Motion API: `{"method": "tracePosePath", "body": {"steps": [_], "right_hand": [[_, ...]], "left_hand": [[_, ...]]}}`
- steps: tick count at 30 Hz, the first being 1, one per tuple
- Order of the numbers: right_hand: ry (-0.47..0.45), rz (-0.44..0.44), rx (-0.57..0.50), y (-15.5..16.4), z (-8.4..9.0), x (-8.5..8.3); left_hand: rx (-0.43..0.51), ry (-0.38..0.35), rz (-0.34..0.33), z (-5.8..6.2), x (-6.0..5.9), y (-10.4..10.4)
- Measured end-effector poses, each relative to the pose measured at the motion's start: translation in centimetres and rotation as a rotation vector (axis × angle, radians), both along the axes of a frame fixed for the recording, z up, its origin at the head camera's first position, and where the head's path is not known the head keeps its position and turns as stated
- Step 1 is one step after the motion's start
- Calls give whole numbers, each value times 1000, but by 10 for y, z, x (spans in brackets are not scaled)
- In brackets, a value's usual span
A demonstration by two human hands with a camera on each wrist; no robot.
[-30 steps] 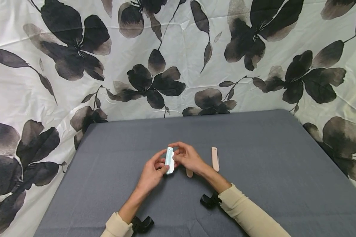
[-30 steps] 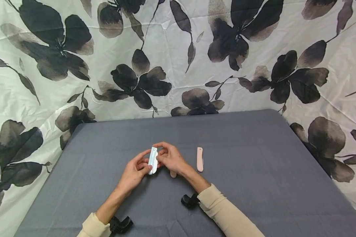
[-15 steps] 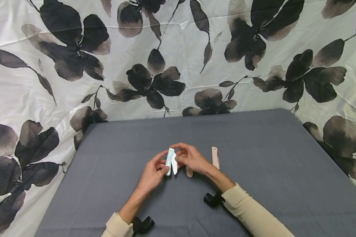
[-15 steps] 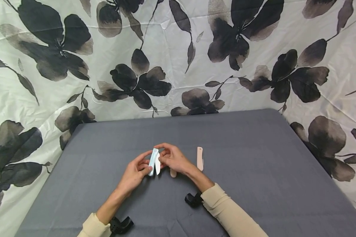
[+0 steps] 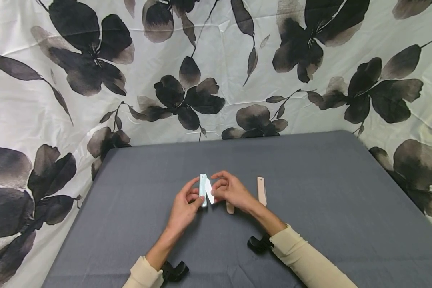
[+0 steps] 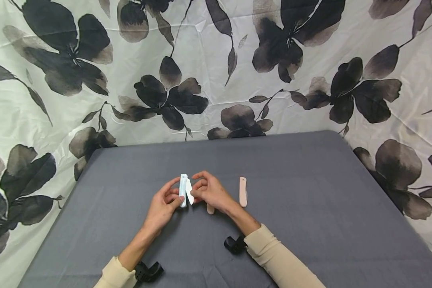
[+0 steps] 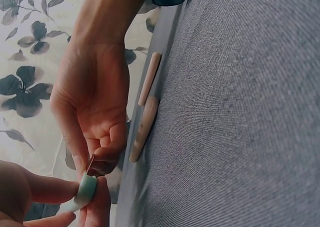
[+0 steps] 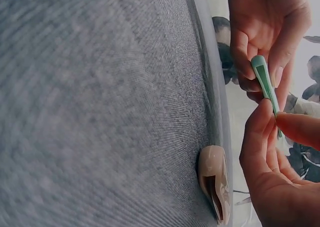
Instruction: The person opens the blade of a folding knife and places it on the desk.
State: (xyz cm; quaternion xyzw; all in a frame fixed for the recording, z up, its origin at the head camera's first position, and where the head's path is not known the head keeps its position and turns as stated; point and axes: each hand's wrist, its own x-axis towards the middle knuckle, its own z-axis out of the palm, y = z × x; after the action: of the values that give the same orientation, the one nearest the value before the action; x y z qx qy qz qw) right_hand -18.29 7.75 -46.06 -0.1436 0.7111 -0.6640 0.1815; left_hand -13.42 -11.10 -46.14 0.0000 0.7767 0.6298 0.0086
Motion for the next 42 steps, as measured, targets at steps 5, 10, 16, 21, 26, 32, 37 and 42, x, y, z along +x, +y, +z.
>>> {"method": "tracePosePath", "body": {"steps": [5,10,16,21,26,32,37,42], "right_hand": [[13,0,-13,-2,-3,4],[56,-22,-5,-2,-5,5],[87,-45,18,1,-4,4],[107,-68,32,4,-3,3],[113,-64,42,3,-3,4],[126,-31,54,5,0,-3],[132,-22,76,11,3,-10],[121,-15,89,16,3,-16]], "left_hand": [[9,1,3,-2,4,-1],[11,5,1,-3,5,-1],[28,1,-13,-4,2,1],[46,3,-28,-3,0,3],[43,5,-27,-3,1,2],[47,2,-16,-2,0,1],[51,-6,-18,0,-5,4],[54,-15,-21,0,-10,8]]}}
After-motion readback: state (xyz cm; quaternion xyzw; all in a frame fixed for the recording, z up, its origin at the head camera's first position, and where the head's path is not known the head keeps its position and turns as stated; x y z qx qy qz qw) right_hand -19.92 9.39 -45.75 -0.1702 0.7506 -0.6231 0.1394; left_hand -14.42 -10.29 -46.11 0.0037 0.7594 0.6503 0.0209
